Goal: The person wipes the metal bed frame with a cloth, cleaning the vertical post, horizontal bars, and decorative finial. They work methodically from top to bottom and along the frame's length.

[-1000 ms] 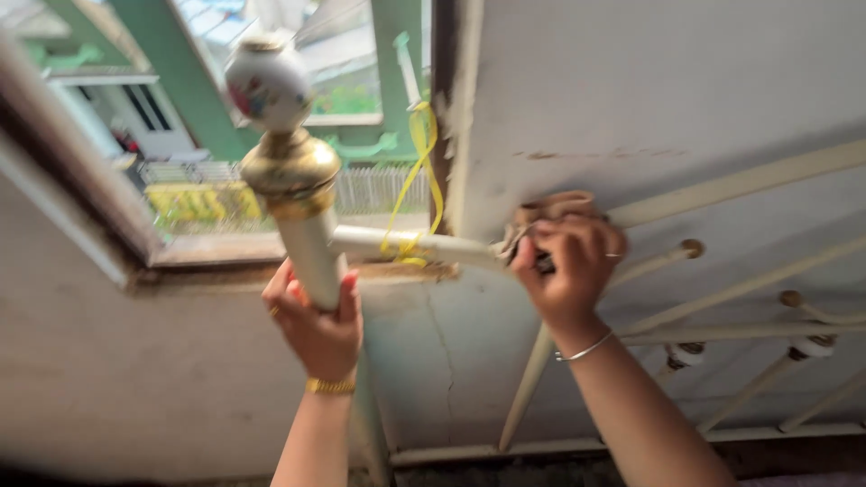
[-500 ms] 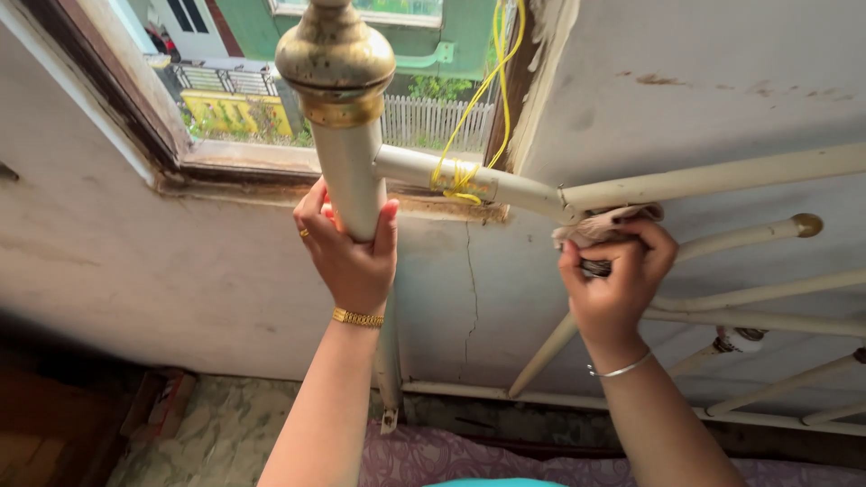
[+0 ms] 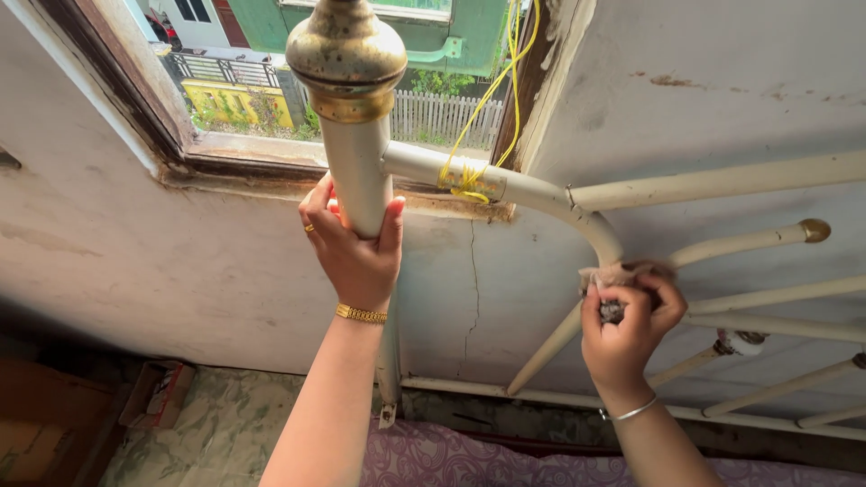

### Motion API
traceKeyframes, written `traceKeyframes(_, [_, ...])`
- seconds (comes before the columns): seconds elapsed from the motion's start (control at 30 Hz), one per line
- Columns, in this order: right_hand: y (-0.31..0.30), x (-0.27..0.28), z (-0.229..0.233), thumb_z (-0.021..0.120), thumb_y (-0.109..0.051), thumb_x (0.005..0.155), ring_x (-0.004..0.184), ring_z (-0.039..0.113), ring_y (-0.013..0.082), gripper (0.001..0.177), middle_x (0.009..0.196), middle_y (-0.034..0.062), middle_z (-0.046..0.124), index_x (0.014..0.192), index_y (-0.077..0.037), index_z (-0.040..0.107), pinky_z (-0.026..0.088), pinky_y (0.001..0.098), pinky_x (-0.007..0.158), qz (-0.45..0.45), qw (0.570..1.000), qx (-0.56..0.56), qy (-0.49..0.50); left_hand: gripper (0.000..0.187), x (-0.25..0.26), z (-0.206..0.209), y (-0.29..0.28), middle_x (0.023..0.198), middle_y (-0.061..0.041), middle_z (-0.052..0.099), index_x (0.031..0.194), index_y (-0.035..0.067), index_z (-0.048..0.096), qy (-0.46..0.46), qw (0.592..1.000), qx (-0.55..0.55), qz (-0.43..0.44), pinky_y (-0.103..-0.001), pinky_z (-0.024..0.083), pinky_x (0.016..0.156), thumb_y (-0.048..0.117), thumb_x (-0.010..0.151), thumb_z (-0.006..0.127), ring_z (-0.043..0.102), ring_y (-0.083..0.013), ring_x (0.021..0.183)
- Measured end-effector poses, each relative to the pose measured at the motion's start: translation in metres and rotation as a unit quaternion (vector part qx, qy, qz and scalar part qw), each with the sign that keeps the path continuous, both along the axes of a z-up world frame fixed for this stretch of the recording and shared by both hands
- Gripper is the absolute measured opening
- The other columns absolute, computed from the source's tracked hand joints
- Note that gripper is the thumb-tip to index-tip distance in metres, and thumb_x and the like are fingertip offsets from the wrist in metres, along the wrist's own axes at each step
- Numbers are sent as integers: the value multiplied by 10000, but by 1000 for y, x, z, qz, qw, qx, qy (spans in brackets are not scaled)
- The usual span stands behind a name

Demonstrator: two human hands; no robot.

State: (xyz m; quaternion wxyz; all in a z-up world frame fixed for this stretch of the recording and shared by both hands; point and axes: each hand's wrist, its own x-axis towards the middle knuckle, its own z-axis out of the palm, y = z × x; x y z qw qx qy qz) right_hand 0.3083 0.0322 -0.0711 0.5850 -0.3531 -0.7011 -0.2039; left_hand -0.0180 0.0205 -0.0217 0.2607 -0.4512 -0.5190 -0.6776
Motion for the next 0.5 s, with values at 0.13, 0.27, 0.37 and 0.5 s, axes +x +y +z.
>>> traceKeyframes(0.13, [19,-2,-6,776,43,911,1279,497,439,200,1342,243,426,948,-60,609,428,563,1107,4,998,57,-1,765,1,2,0,1196,-187,554,1330,-5,510,-1,1000,-6,7,-490,546,870,599,911,724,604,-403,1059])
traceKeyframes(0.27, [17,4,-49,709,66,943,1379,396,463,181,1433,256,345,960,-78,600,347,606,1142,-26,998,52,-27,782,-1,6,-1,1219,-193,546,1365,-17,492,28,1000,5,12,-476,529,917,601,934,699,591,-406,1096])
traceKeyframes(0.37, [8,9,-91,660,38,979,1447,342,383,207,1501,188,324,1018,-152,589,312,542,1144,-57,996,27,-66,790,-2,0,-5,1259,-170,535,1416,18,463,39,999,1,-10,-493,509,958,597,943,716,563,-392,1144])
traceKeyframes(0.5, [-14,8,-159,571,34,983,1338,559,279,217,1381,128,577,1000,-183,567,342,430,1045,-54,992,-8,-113,841,19,-47,-20,1339,-187,464,1498,51,401,19,1000,-3,4,-498,463,1049,625,951,684,515,-410,1216])
